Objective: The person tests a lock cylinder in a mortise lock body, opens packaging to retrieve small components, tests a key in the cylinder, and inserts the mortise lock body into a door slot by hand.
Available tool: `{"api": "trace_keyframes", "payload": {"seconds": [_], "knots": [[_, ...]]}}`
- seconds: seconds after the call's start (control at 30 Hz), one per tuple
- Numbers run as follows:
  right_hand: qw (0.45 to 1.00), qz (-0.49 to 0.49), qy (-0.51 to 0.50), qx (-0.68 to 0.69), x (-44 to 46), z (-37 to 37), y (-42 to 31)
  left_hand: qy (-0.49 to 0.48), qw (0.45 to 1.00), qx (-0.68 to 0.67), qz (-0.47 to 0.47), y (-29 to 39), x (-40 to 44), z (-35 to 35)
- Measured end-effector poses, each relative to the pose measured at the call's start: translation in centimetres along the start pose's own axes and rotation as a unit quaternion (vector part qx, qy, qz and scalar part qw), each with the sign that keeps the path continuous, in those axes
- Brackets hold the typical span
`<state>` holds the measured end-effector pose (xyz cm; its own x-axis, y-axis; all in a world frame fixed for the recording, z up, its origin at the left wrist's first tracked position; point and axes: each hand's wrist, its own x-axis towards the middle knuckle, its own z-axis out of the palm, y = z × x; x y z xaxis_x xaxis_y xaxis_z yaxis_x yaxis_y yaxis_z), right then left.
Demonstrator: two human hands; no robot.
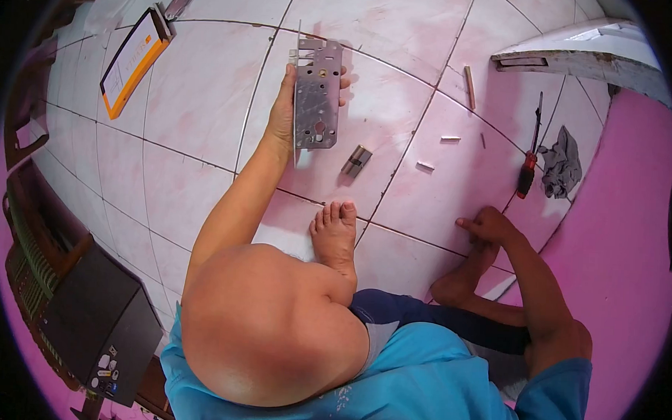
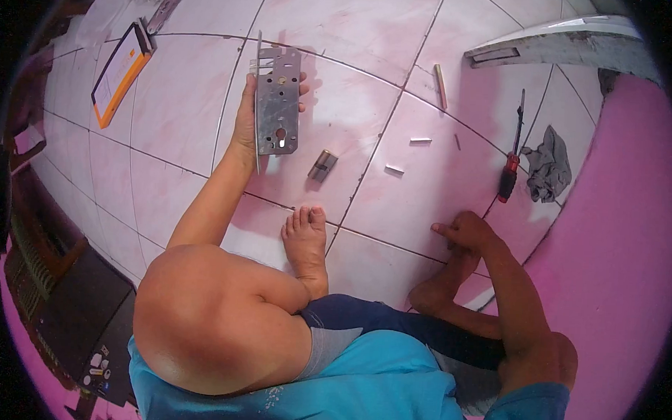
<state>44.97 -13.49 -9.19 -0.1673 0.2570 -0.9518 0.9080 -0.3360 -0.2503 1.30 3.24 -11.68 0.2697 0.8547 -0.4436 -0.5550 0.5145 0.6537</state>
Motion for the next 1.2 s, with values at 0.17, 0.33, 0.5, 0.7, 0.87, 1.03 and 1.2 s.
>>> {"api": "trace_keyframes", "payload": {"seconds": [0.17, 0.33, 0.5, 0.7, 0.87, 1.03, 1.2], "knots": [[1.000, -0.001, -0.002, -0.001, -0.2, -0.2, -0.3, -0.002, 1.000, 0.023, 0.005, 0.4, -0.2, 0.3], [1.000, -0.008, 0.003, -0.008, -0.1, 0.0, 0.0, 0.004, 0.999, 0.030, 0.018, 0.2, -0.1, 0.3], [1.000, 0.003, 0.005, -0.005, 0.0, 0.1, 0.2, 0.002, 1.000, 0.012, 0.012, -0.1, 0.2, 0.1], [1.000, -0.003, 0.007, -0.006, 0.3, 0.2, 0.5, -0.010, 0.998, 0.033, 0.051, -0.3, 0.7, 0.1], [1.000, -0.003, 0.010, -0.011, 0.3, 0.2, 0.5, -0.008, 0.997, 0.053, 0.048, 0.0, 0.4, 0.5], [1.000, -0.010, 0.013, -0.024, 0.4, 0.3, 0.7, -0.008, 0.997, 0.055, 0.049, -0.1, 0.5, 0.3], [1.000, -0.012, 0.011, -0.022, 0.5, 0.3, 0.8, -0.004, 0.998, 0.052, 0.042, 0.0, 0.4, 0.6]]}}
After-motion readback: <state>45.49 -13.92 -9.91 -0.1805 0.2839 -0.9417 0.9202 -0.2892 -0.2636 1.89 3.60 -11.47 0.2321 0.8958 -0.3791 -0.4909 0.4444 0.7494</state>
